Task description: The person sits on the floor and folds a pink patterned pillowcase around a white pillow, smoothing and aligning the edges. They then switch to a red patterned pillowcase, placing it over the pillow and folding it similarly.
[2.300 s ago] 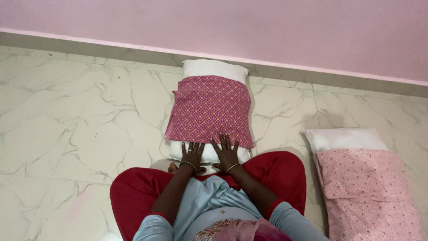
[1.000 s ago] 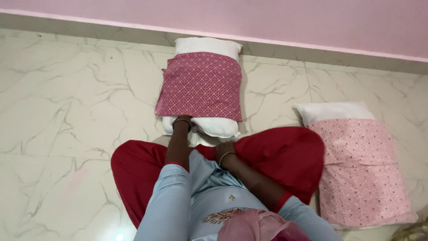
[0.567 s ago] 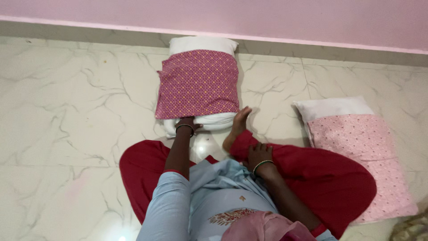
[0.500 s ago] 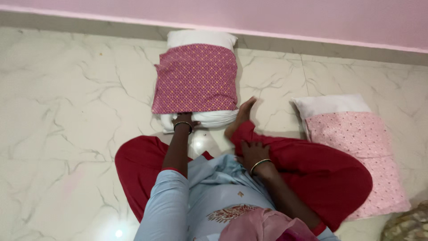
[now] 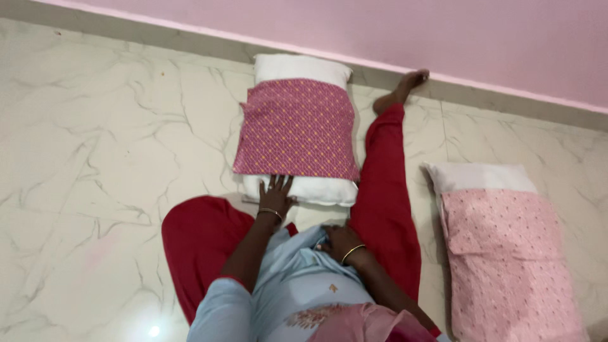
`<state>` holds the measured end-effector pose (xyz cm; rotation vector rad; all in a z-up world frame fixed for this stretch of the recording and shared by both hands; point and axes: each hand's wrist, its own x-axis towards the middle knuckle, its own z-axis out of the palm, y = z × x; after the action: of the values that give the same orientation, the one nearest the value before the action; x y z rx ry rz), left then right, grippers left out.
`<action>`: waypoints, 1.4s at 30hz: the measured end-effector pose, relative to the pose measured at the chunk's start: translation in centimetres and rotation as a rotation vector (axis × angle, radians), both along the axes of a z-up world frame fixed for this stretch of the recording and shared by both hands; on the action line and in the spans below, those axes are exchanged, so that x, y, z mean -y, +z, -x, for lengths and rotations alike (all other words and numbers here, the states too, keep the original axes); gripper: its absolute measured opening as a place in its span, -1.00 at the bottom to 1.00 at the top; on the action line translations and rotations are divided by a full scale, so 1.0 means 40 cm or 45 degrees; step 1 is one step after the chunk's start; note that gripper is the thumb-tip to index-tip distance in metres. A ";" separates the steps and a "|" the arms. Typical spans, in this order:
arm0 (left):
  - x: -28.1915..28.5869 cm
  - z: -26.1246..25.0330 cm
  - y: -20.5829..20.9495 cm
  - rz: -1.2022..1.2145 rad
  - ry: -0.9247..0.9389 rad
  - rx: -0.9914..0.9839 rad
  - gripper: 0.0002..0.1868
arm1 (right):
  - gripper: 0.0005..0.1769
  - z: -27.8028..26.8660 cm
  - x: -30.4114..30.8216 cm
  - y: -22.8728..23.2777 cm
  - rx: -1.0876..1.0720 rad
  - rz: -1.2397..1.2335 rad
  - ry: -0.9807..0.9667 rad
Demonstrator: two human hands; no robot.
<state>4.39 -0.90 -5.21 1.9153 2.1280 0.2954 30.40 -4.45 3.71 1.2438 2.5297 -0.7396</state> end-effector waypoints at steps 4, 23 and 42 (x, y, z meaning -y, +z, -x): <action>0.022 -0.015 -0.015 -0.141 -0.049 0.015 -0.19 | -0.27 0.078 -0.049 0.008 0.000 -0.041 0.016; -0.001 0.048 -0.030 -0.834 0.400 0.272 -0.31 | -0.02 0.228 -0.434 -0.095 -0.697 -0.890 -0.507; 0.037 0.130 -0.038 -0.168 0.834 0.574 0.04 | 0.41 0.226 -0.465 -0.226 -0.283 -0.260 -0.371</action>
<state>-0.80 -2.38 -6.72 1.0009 2.3650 0.9119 21.35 14.15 -5.32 1.7143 2.6869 -0.7282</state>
